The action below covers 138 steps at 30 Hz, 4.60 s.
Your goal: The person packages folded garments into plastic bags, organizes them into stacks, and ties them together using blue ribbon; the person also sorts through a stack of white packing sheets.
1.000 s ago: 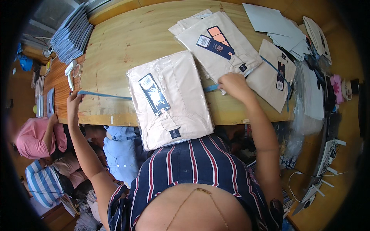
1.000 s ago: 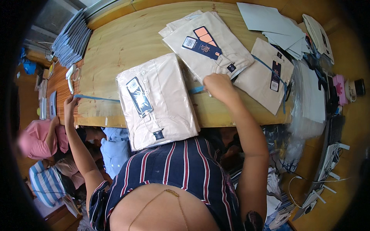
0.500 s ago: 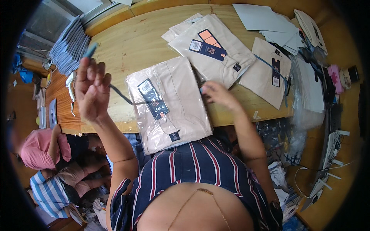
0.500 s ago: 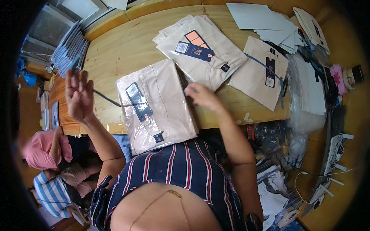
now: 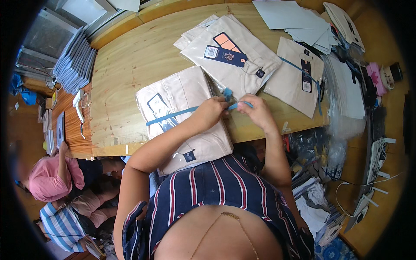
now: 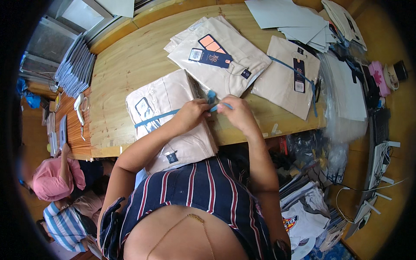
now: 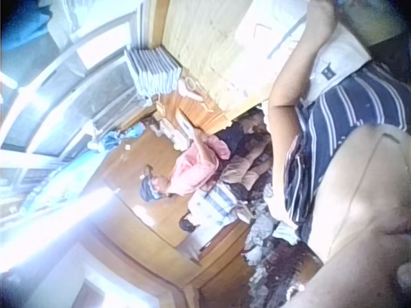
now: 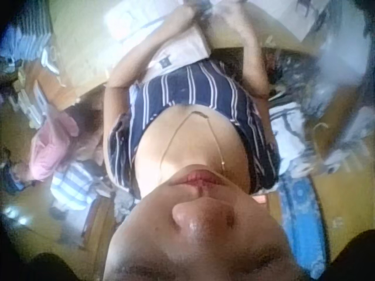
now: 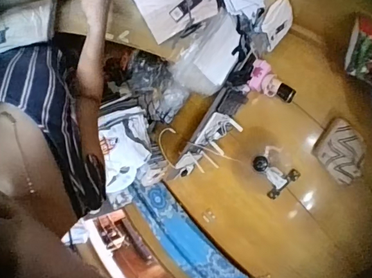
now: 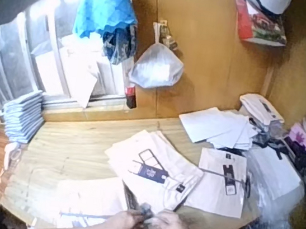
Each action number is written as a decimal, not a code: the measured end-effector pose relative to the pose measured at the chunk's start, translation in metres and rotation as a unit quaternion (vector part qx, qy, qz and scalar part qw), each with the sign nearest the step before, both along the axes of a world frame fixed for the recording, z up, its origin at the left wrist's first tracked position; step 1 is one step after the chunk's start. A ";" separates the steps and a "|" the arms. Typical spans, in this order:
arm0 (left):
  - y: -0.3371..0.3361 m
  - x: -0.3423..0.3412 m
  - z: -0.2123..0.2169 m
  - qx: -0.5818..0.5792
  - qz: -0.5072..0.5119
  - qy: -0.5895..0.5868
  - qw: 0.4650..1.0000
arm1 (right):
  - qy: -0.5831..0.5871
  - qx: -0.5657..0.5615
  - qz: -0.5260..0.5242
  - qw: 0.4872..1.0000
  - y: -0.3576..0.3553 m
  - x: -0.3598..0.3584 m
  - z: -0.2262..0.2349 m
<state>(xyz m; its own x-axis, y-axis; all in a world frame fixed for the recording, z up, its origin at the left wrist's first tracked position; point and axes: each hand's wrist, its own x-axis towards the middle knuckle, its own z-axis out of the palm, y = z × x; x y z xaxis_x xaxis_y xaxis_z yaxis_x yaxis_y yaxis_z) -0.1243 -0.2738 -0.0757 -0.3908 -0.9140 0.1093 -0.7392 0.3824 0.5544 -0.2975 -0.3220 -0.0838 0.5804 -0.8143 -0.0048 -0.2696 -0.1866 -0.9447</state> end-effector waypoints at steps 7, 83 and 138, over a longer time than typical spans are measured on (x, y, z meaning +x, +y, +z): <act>0.002 0.006 0.011 0.039 0.008 0.061 0.997 | -0.089 0.169 0.097 0.977 -0.008 0.019 -0.004; 0.108 0.086 0.095 -0.075 0.440 0.503 0.740 | 0.106 -0.393 0.320 0.855 0.051 0.188 0.161; 0.105 0.151 0.128 0.057 0.274 0.444 0.851 | -0.034 -0.285 0.166 0.943 0.059 0.154 0.126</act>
